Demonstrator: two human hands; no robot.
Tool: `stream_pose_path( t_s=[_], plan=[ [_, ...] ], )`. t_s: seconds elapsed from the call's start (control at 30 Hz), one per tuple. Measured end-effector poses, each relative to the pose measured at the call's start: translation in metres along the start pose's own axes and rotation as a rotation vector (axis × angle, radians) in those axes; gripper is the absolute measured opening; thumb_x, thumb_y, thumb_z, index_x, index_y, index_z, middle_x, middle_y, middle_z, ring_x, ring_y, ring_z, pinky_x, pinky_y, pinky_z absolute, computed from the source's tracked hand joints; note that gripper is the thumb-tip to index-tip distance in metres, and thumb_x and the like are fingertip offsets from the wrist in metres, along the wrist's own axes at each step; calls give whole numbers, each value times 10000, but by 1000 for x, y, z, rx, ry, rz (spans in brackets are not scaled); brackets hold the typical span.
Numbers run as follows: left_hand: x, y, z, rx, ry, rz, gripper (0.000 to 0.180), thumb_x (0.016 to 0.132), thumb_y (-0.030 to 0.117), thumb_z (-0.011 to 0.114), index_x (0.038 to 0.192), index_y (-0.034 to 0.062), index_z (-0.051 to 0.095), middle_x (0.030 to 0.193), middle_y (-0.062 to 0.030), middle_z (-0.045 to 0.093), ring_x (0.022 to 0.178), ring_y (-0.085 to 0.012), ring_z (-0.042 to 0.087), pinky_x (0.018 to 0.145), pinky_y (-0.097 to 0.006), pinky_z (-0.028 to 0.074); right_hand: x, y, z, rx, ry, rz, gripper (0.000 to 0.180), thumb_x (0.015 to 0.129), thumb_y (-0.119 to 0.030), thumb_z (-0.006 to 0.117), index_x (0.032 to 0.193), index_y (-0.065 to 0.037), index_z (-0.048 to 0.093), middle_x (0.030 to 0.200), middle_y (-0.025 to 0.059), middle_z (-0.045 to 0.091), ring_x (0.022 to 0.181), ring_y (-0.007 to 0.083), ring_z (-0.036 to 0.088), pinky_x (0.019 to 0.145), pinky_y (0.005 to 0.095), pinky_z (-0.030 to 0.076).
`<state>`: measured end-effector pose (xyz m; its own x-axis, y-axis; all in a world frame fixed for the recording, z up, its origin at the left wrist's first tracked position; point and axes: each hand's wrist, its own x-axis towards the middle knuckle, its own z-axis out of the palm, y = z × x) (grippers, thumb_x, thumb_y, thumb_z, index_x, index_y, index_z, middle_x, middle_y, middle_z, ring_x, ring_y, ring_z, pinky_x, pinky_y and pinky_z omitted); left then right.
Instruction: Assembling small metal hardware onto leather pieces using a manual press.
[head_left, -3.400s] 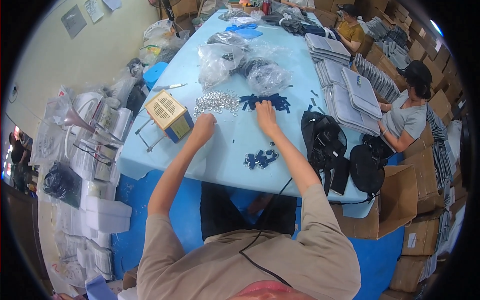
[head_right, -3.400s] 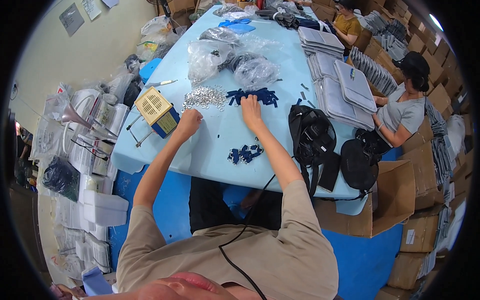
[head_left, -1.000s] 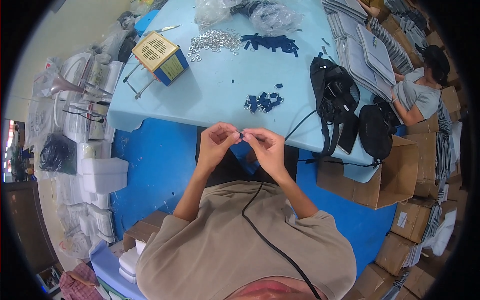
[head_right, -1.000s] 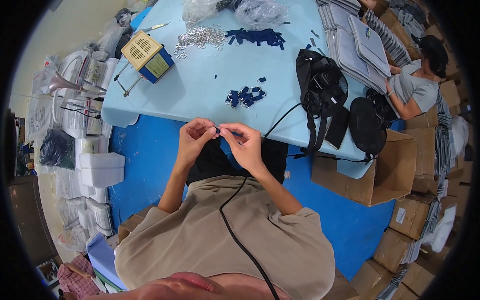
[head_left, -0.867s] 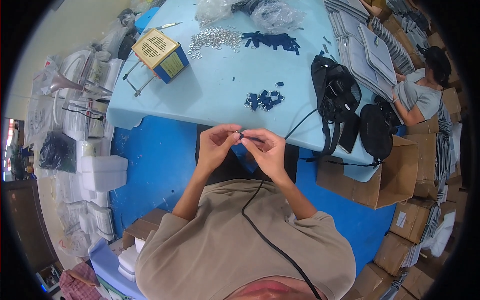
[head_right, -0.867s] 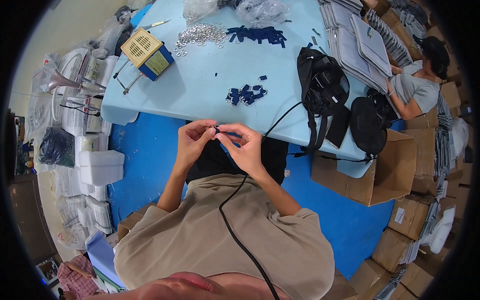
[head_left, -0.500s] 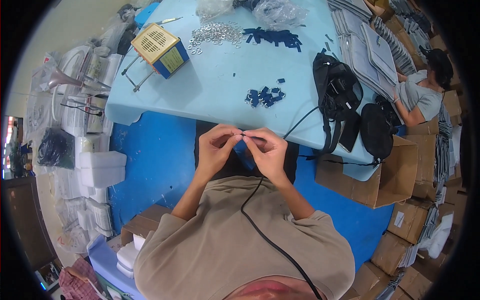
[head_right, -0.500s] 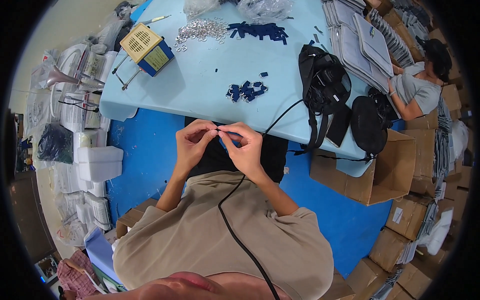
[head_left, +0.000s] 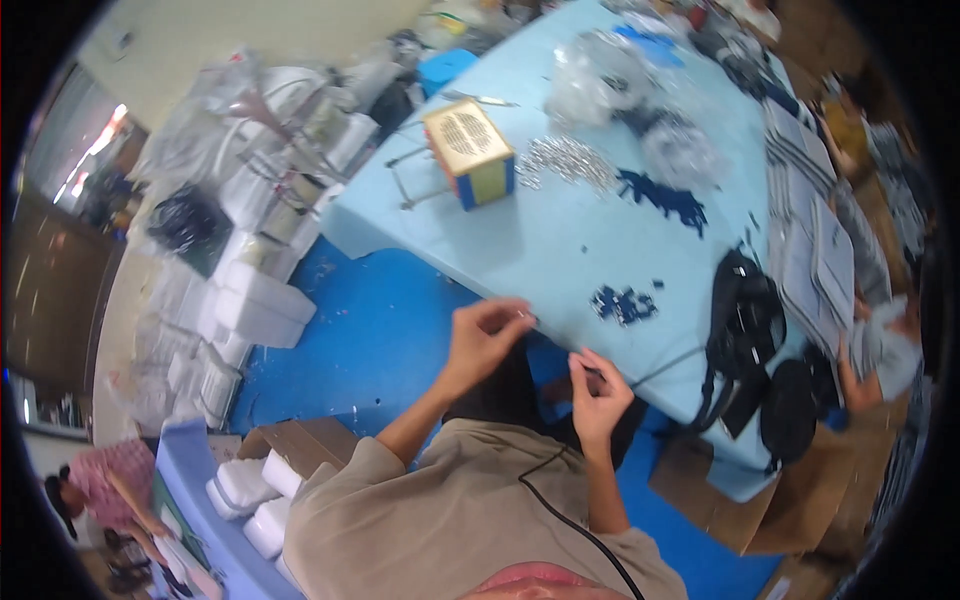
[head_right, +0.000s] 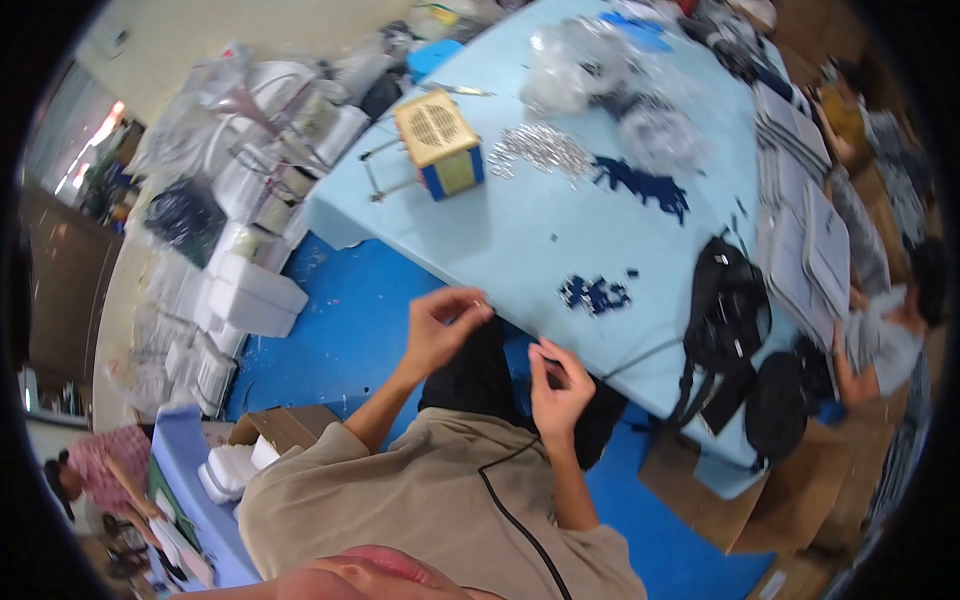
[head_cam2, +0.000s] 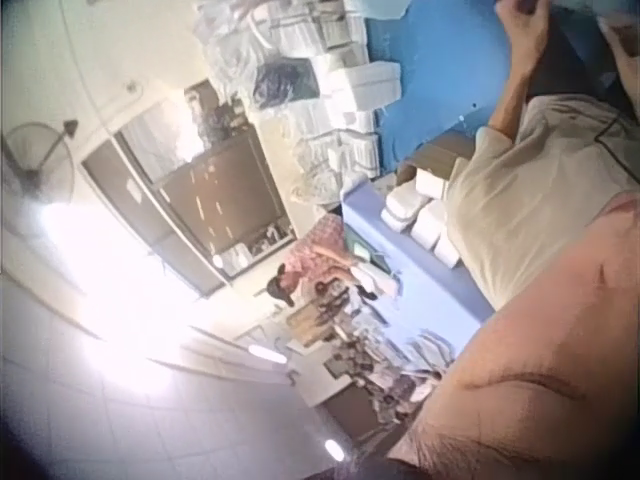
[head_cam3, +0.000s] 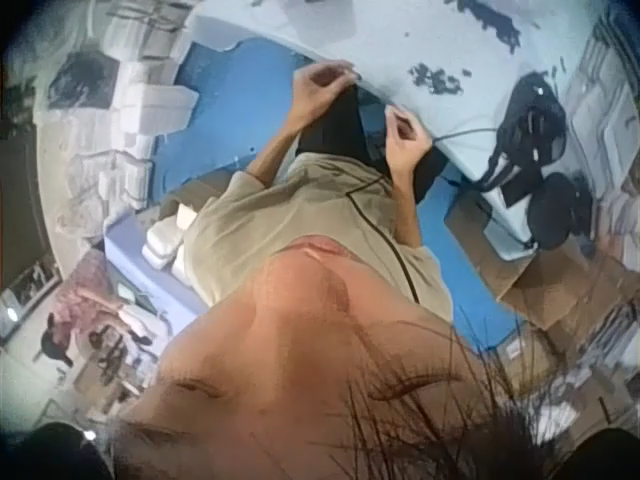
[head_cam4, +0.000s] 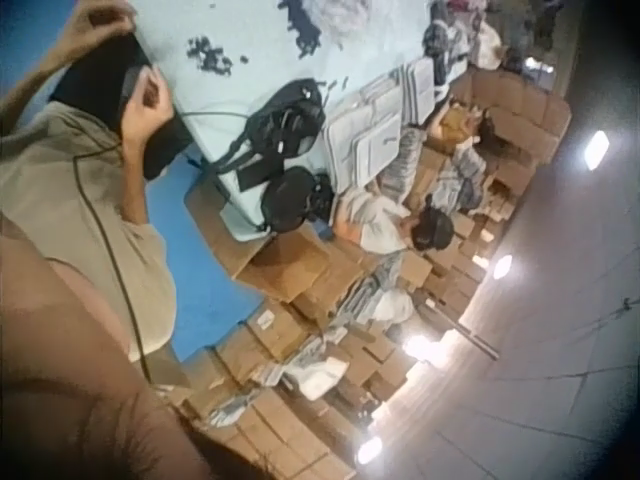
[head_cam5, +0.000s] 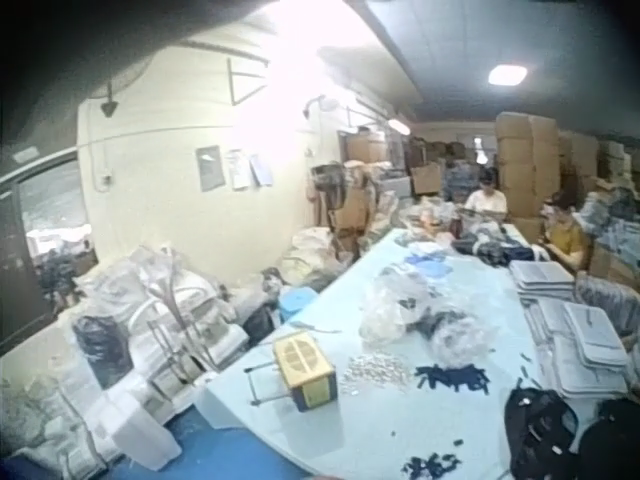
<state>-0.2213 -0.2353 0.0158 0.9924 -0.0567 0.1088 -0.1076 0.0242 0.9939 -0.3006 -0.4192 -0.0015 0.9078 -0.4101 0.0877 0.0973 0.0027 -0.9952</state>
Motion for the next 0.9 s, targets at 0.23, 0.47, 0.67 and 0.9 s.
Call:
stream_pose_path(
  t_s=[0.23, 0.47, 0.67, 0.9],
  plan=[
    [128, 12, -179, 137, 581, 30, 351, 828, 138, 835, 1109, 16, 662, 893, -75, 748, 700, -103, 668, 611, -231, 487, 4, 15, -11, 39, -106, 68, 95, 920, -12, 710, 998, 43, 711, 911, 75, 702, 834, 110, 668, 711, 227, 551],
    [183, -24, -227, -14, 544, -249, 476, 818, 177, 844, 1206, 47, 603, 1020, -108, 754, 829, -198, 742, 628, -253, 509, -5, 19, -4, 71, -180, 102, 101, 966, -36, 665, 1019, 45, 693, 888, 84, 695, 826, 137, 682, 733, 263, 575],
    [202, -26, -225, -27, 512, -289, 473, 816, 184, 845, 1203, 44, 612, 1023, -102, 754, 849, -196, 742, 631, -247, 508, -8, 15, -9, 72, -190, 145, 115, 985, -62, 648, 1017, 39, 692, 880, 80, 697, 811, 132, 679, 723, 261, 567],
    [207, -33, -227, -11, 482, -306, 467, 809, 191, 853, 1189, 45, 625, 1003, -81, 752, 852, -176, 729, 611, -236, 490, -8, 18, -12, 86, -185, 152, 111, 983, -69, 654, 1010, 31, 696, 865, 75, 699, 798, 129, 677, 712, 255, 561]
  ],
)
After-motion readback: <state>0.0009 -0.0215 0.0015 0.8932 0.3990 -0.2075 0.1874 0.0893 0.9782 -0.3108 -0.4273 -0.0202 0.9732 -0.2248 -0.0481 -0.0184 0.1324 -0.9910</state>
